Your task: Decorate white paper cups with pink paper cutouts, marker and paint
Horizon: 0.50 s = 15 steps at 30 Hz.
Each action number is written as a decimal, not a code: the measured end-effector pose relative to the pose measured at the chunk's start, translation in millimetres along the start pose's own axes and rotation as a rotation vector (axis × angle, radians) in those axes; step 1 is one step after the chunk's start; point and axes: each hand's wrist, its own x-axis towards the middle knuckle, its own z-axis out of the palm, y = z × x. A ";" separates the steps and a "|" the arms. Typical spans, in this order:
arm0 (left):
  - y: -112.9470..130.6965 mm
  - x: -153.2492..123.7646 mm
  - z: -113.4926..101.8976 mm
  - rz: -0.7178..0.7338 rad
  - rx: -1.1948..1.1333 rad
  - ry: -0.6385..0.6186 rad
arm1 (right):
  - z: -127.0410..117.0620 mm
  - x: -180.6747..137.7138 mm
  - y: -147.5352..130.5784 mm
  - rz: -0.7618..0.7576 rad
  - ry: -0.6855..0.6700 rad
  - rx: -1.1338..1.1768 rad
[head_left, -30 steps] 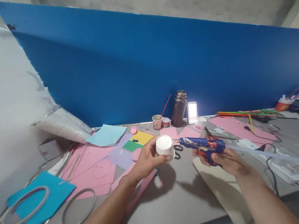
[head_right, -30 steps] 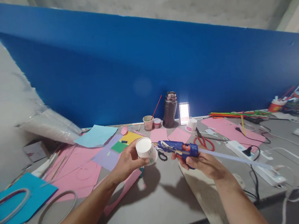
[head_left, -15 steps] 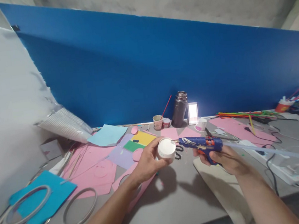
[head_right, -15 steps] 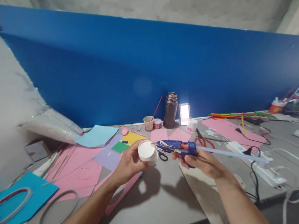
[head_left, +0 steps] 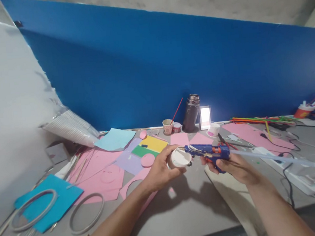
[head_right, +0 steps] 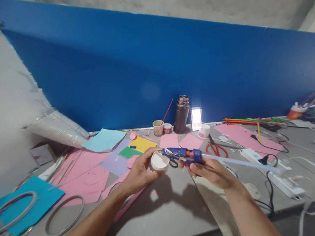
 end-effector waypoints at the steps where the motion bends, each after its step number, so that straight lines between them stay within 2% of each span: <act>1: 0.4 0.0 0.0 -0.001 0.006 -0.002 | -0.1 0.2 0.0 -0.008 0.003 0.016; 15: -3.1 -0.4 -0.8 -0.014 0.031 0.012 | 2.0 2.9 1.5 -0.009 0.058 0.068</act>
